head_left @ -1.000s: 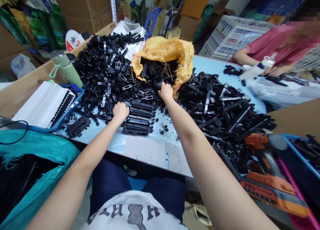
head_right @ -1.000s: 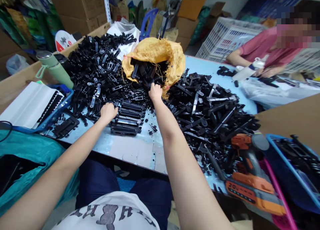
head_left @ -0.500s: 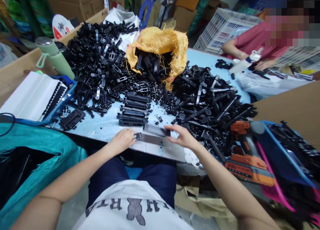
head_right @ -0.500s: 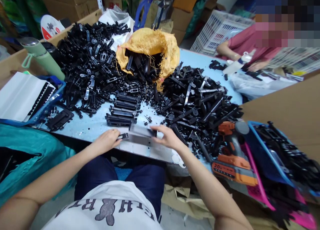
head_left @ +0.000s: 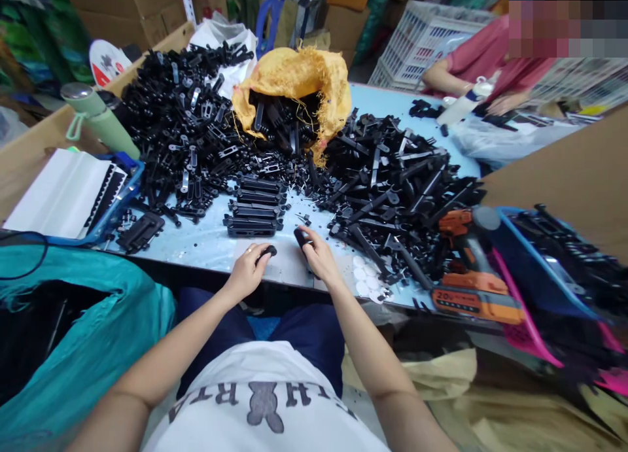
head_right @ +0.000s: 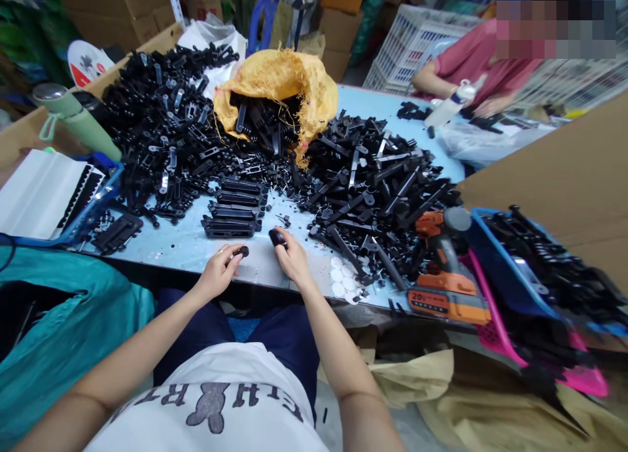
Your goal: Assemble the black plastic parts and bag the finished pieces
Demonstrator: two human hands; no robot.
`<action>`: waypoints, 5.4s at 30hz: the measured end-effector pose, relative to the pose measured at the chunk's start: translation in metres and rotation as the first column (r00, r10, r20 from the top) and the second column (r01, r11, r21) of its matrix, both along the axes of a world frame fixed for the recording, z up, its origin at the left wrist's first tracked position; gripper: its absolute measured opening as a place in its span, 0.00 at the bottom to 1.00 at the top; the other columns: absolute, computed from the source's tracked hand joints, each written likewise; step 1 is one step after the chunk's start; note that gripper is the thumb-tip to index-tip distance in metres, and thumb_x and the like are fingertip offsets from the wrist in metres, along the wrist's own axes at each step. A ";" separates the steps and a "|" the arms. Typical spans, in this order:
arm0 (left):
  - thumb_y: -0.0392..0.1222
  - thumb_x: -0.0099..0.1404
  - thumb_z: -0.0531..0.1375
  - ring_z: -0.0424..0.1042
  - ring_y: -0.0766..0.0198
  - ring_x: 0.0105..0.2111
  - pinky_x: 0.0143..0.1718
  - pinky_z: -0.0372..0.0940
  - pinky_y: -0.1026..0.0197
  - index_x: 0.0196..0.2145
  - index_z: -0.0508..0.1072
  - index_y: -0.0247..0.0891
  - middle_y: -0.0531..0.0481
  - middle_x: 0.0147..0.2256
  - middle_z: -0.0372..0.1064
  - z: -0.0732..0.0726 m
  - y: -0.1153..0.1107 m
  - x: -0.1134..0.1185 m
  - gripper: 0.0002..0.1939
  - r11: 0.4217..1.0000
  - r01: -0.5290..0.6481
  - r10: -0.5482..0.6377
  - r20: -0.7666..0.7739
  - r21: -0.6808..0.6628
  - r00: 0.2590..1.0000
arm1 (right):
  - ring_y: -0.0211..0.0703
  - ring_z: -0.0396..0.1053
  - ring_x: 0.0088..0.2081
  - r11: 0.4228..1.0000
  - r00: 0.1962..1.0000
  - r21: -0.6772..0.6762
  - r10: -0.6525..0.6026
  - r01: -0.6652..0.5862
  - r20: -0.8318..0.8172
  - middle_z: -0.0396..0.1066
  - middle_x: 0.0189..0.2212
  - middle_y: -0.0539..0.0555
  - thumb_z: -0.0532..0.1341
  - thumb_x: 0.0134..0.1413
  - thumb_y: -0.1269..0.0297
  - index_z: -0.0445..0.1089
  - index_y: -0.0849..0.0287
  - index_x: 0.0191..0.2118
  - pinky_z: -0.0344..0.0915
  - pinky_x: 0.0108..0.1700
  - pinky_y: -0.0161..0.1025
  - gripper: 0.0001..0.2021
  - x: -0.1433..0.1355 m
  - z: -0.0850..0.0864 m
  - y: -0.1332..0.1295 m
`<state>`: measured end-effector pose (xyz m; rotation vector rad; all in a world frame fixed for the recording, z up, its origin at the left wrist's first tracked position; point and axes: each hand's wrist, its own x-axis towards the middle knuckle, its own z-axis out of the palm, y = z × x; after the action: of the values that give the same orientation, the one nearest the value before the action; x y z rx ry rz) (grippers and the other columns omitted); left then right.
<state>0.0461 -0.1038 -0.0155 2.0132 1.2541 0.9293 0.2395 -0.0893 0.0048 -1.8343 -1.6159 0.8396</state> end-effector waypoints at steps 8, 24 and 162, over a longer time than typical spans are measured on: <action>0.42 0.66 0.53 0.69 0.63 0.39 0.43 0.66 0.59 0.50 0.70 0.37 0.46 0.37 0.68 0.023 -0.006 0.026 0.16 0.998 -0.022 0.007 0.249 0.054 0.968 | 0.34 0.66 0.25 0.982 0.809 0.102 0.190 -0.160 -0.557 0.69 0.34 0.53 0.53 0.57 0.50 0.62 0.56 0.57 0.67 0.28 0.35 0.26 -0.007 -0.002 -0.019; 0.42 0.66 0.52 0.69 0.65 0.36 0.39 0.65 0.62 0.50 0.70 0.38 0.47 0.36 0.68 0.051 0.013 0.011 0.16 0.989 0.061 -0.074 0.096 0.132 0.993 | 0.33 0.66 0.29 0.907 0.882 0.331 0.362 -0.258 -0.303 0.64 0.37 0.53 0.53 0.60 0.54 0.61 0.50 0.58 0.70 0.30 0.34 0.22 0.007 0.009 -0.010; 0.48 0.61 0.58 0.66 0.53 0.43 0.44 0.59 0.53 0.48 0.65 0.33 0.40 0.41 0.68 0.001 0.004 0.054 0.21 0.933 0.352 -0.248 -0.577 0.074 0.778 | 0.45 0.66 0.47 0.772 0.820 0.315 0.436 -0.553 0.370 0.66 0.46 0.60 0.57 0.56 0.53 0.61 0.54 0.57 0.65 0.46 0.44 0.24 0.064 -0.048 -0.040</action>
<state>0.1000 -0.0999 -0.0140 2.6585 1.0943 0.2964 0.3031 -0.1290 -0.0429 -1.2686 -2.3204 0.3940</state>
